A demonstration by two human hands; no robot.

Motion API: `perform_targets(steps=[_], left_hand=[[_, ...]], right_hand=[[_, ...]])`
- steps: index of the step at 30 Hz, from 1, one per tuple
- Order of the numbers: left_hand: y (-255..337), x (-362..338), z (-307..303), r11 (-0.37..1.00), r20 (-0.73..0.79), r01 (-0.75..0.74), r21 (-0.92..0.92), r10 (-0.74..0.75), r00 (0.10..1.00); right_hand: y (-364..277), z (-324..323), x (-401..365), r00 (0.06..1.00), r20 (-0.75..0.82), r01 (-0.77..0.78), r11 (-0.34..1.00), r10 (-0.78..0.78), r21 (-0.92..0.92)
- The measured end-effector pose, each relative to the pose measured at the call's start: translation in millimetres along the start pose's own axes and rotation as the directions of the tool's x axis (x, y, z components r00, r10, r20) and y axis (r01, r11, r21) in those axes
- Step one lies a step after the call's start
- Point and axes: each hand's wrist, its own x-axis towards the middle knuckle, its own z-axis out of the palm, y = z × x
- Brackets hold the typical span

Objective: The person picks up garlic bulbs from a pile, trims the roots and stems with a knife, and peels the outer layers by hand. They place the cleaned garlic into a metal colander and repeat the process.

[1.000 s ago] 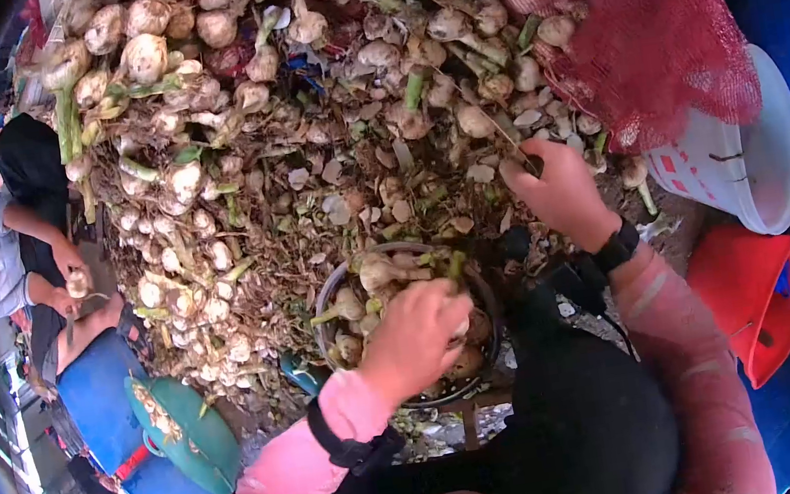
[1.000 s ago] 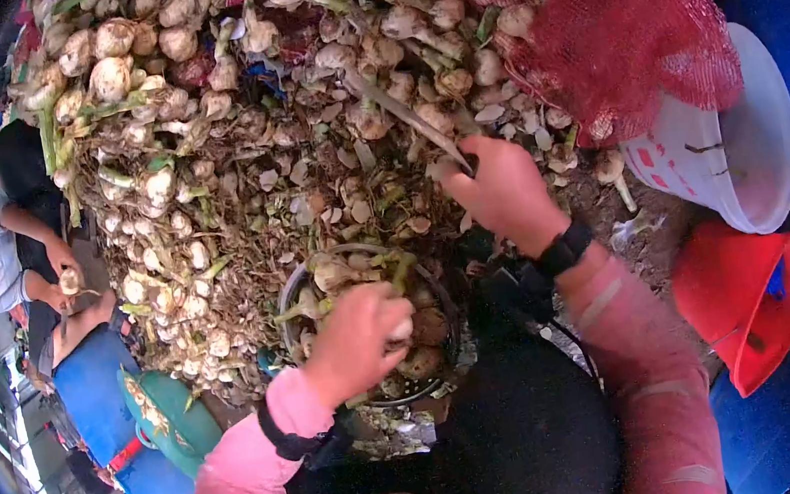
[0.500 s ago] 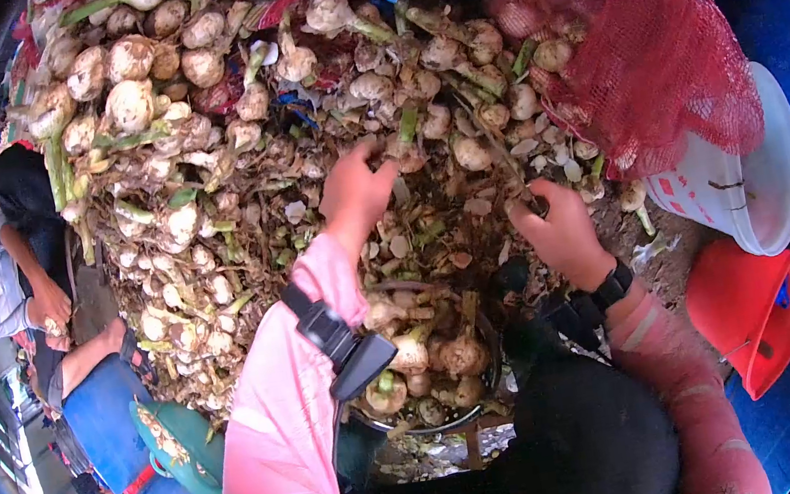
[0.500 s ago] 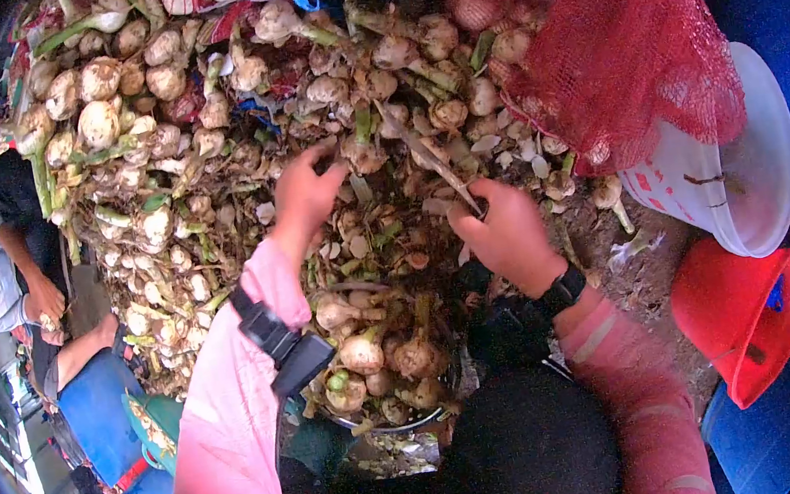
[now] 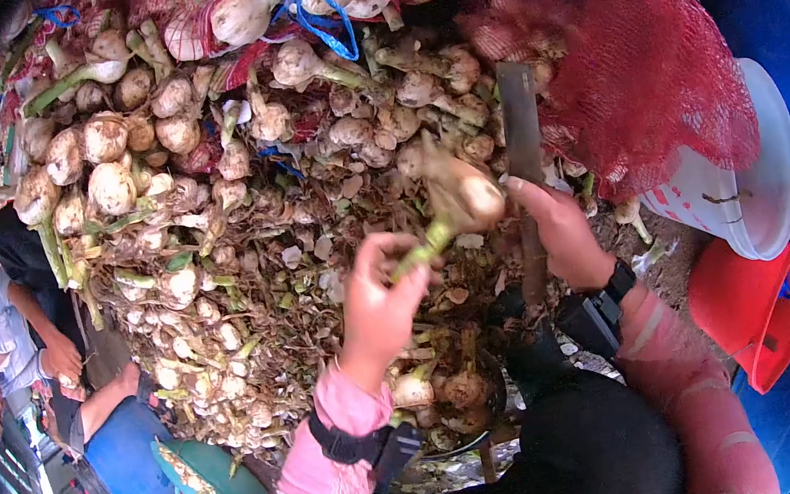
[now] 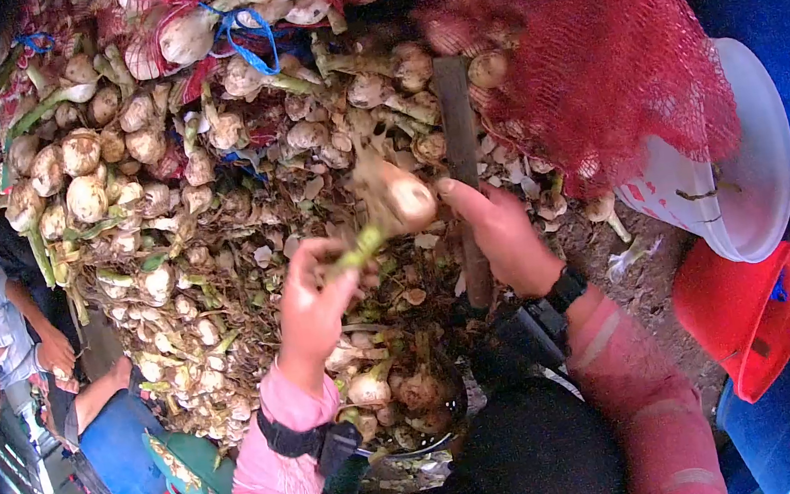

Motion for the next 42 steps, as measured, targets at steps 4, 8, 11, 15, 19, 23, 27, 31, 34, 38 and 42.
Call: perform_targets(steps=[4,8,11,15,19,23,27,31,34,38,42], left_hand=[[29,-26,14,0.821,0.128,-0.095,0.562,0.026,0.991],[12,-24,23,0.988,0.098,-0.062,-0.144,0.077,0.992],[8,-37,11,0.945,0.085,-0.311,0.100,0.304,0.949],[28,-57,-2,0.821,-0.012,-0.297,0.488,0.347,0.938],[35,-79,17,0.964,-0.211,-0.241,-0.110,0.215,0.954],[38,-90,24,0.950,-0.248,-0.195,-0.243,0.133,0.959],[13,-85,8,0.962,-0.156,-0.268,-0.050,0.258,0.953],[22,-94,4,0.849,0.025,-0.528,0.010,0.528,0.849],[10,-71,-3,0.928,-0.081,-0.371,-0.040,0.367,0.927],[19,-61,-4,0.829,-0.125,-0.557,-0.043,0.549,0.826],[43,-74,-7,0.907,-0.185,-0.327,-0.264,0.286,0.940]], right_hand=[[-15,9,-14,0.979,0.161,0.130,0.992,-0.126,-0.010],[-20,35,-51,0.667,0.418,0.737,0.463,-0.617,-0.493],[-26,29,-60,0.796,0.312,0.544,0.388,-0.519,-0.744],[-11,21,-73,0.623,0.472,0.619,0.024,-0.624,-0.785],[-7,38,-95,0.405,0.725,0.807,-0.155,-0.557,-0.570],[-4,45,-99,0.384,0.768,0.854,-0.119,-0.513,-0.506],[6,36,-81,0.511,0.731,0.797,-0.070,-0.452,-0.600],[24,-6,-25,0.968,0.166,0.224,0.348,-0.188,-0.910],[4,10,-62,0.730,0.368,0.531,0.139,-0.576,-0.836],[-3,9,-42,0.772,0.301,0.494,0.231,-0.561,-0.838],[-15,29,-60,0.767,0.357,0.597,0.389,-0.534,-0.701]])
